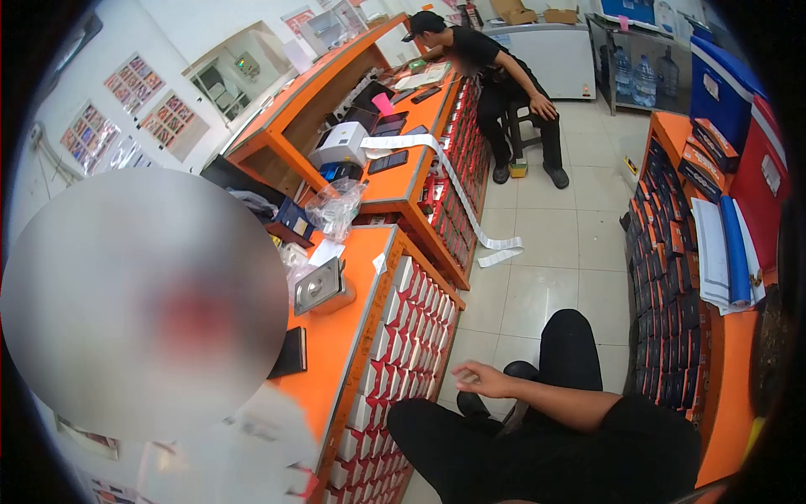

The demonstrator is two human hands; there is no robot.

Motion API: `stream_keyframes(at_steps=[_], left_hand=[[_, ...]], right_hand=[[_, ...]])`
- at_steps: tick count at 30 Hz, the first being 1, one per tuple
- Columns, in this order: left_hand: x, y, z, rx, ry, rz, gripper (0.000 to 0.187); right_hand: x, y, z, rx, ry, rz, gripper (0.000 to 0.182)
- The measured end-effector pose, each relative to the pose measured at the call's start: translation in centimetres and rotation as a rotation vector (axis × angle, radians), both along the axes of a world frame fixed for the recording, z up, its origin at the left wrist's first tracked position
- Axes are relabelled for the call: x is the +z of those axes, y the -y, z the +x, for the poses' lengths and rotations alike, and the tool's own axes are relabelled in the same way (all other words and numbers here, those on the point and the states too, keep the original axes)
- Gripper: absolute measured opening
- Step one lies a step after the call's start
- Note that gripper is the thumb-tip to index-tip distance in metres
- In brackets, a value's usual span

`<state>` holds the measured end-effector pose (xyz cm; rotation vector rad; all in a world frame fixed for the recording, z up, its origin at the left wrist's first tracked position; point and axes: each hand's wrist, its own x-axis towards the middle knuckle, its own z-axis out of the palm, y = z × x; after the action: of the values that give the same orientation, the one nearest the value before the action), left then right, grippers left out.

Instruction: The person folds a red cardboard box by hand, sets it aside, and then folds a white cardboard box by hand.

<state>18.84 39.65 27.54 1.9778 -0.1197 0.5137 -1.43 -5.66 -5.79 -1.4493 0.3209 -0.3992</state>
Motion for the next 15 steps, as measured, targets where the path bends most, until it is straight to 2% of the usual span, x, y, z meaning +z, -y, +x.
stream_keyframes(at_steps=[1,3,4,6,7,9,10,13,15], left_hand=[[-1.1,1.2,-0.4,-0.07,-0.007,-0.004,0.053],[-3.3,3.9,-1.0,-0.212,-0.025,-0.012,0.053],[-4.5,5.1,-1.4,-0.281,-0.035,-0.02,0.053],[-6.6,7.1,-1.9,-0.4,-0.05,-0.047,0.053],[-7.5,7.9,-2.0,-0.453,-0.056,-0.061,0.053],[-9.2,9.1,-2.4,-0.531,-0.072,-0.098,0.053],[-10.0,9.5,-2.4,-0.556,-0.075,-0.12,0.052],[-12.6,10.8,-1.5,-0.595,-0.088,-0.199,0.052],[-13.8,10.6,-0.1,-0.807,-0.187,-0.4,0.069]], right_hand=[[3.4,0.2,0.9,0.01,0.12,0.065,0.056],[9.7,0.4,1.9,0.184,0.375,0.16,0.07],[12.1,0.1,2.0,0.184,0.368,0.159,0.07],[15.8,-0.1,1.7,0.138,0.514,-0.099,0.061],[16.7,0.3,1.2,0.131,0.507,-0.109,0.061],[18.0,1.1,0.1,0.111,0.292,0.07,0.06],[18.3,1.2,-0.6,0.076,0.271,0.115,0.054],[16.2,1.8,-2.1,0.068,0.095,0.009,0.047],[16.7,1.3,-2.6,0.074,0.097,-0.025,0.042]])
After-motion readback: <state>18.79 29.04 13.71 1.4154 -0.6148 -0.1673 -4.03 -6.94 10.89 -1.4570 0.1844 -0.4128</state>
